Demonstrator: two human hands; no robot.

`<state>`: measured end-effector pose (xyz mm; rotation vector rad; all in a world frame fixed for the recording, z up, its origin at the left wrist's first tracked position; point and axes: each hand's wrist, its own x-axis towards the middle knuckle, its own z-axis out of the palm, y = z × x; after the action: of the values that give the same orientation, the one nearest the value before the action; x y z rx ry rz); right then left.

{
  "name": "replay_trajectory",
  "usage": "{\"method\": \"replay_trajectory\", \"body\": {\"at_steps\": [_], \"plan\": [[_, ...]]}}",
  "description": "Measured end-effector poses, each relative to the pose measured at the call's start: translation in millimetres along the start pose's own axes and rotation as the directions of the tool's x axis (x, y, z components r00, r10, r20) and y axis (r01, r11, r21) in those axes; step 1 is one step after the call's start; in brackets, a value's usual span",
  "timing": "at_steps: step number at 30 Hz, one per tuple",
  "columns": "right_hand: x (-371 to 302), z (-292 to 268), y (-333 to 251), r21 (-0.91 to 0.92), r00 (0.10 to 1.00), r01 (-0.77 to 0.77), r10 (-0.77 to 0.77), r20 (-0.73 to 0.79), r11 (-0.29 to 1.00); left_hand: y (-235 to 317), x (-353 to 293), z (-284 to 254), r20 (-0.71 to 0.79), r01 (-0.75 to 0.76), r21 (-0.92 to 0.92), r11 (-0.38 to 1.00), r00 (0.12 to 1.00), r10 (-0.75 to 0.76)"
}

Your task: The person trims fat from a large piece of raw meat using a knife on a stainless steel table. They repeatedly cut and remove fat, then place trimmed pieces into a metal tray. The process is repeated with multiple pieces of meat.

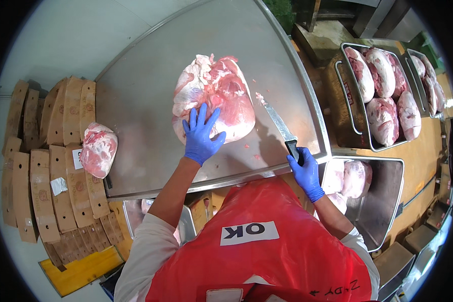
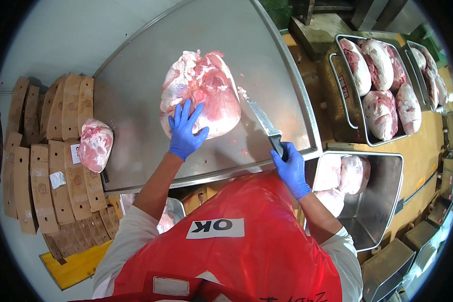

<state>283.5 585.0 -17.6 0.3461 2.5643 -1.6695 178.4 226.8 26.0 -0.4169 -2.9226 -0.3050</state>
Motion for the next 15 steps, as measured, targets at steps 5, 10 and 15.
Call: {"method": "replay_trajectory", "body": {"at_steps": [5, 10, 15], "plan": [[4, 0, 1, 0.006, 0.994, 0.109, -0.109, 0.009, 0.994, -14, -14, -11, 0.102, 0.045, 0.003, 0.999, 0.994, -0.045], [4, -12, -20, 0.113, 0.988, -0.026, 0.009, 0.153, 0.993, -34, -38, -20, 0.113, 0.097, 0.034, 0.995, 0.988, -0.101], [5, -13, -14, 0.090, 0.936, 0.241, -0.255, 0.241, 0.966, -34, -32, -35, 0.096, 0.201, -0.276, 0.940, 0.979, -0.181]]}}
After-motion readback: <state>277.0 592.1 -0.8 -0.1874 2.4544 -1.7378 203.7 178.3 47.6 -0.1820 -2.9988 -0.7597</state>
